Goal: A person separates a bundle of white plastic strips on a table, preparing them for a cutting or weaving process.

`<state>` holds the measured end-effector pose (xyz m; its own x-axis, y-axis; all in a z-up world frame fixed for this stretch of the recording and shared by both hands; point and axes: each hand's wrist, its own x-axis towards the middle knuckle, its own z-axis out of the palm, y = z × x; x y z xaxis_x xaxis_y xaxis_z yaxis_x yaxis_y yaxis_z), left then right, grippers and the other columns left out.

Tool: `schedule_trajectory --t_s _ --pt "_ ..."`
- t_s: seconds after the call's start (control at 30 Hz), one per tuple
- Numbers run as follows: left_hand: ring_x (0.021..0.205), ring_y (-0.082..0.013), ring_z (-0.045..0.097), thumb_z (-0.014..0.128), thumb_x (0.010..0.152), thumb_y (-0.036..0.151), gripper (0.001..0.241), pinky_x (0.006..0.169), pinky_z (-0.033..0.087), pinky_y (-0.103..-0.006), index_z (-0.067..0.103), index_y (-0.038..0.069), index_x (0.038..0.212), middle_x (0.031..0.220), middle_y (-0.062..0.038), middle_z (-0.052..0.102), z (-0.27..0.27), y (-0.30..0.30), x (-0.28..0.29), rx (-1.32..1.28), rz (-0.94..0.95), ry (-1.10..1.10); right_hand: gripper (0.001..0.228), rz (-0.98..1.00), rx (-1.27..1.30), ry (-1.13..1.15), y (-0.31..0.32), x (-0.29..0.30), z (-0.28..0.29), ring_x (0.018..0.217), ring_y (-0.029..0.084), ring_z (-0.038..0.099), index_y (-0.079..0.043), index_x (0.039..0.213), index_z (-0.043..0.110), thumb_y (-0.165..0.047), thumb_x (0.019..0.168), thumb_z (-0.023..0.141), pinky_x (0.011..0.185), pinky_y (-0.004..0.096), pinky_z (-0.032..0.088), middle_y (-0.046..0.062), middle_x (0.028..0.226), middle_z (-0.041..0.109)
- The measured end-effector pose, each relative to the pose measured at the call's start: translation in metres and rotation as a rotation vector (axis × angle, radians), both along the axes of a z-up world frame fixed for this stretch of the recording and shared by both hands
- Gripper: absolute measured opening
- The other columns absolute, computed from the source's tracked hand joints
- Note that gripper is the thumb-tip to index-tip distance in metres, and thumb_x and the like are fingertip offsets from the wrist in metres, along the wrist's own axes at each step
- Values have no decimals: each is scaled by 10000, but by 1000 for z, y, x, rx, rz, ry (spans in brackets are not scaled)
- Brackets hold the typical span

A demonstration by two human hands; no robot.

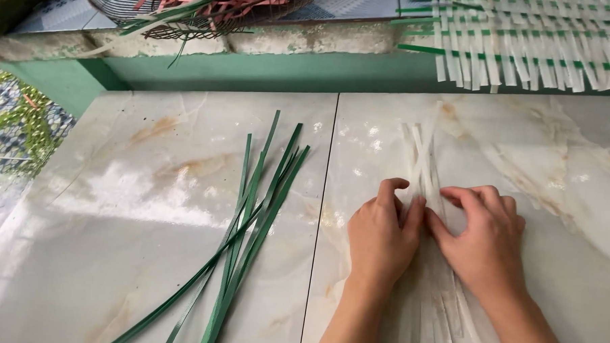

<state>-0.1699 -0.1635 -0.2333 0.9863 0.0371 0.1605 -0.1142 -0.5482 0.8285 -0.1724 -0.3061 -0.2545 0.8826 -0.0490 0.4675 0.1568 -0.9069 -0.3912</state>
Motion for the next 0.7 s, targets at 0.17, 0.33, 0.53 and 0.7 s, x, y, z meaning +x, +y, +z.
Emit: schedule_trajectory --t_s 0.17,0.33,0.53,0.7 --pt "617 -217 610 545 906 324 236 546 452 -379 606 140 1041 659 33 618 -4 -2 3 49 17 -17 155 -81 30 137 1 3 4 922 232 584 -221 951 699 -295 815 714 853 436 415 -62 851 638" --pt "627 -205 595 588 883 309 200 567 455 -371 611 154 1008 665 25 612 -8 -3 3 88 24 -10 92 -52 95 97 -2 5 0 614 144 587 -190 879 705 -184 789 686 809 398 440 -111 600 655" --pt "637 -205 606 581 900 337 215 562 454 -384 607 163 1024 666 39 608 -11 -5 4 98 37 -17 99 -38 368 196 5 0 24 451 113 473 -94 908 707 -142 840 653 626 238 466 -26 557 655" --pt "626 -202 605 559 911 335 218 562 453 -378 600 163 1040 662 36 610 -12 -5 4 94 40 -25 173 -19 414 190 7 -1 26 459 128 499 -82 1011 676 -123 851 626 641 246 469 -3 530 641"
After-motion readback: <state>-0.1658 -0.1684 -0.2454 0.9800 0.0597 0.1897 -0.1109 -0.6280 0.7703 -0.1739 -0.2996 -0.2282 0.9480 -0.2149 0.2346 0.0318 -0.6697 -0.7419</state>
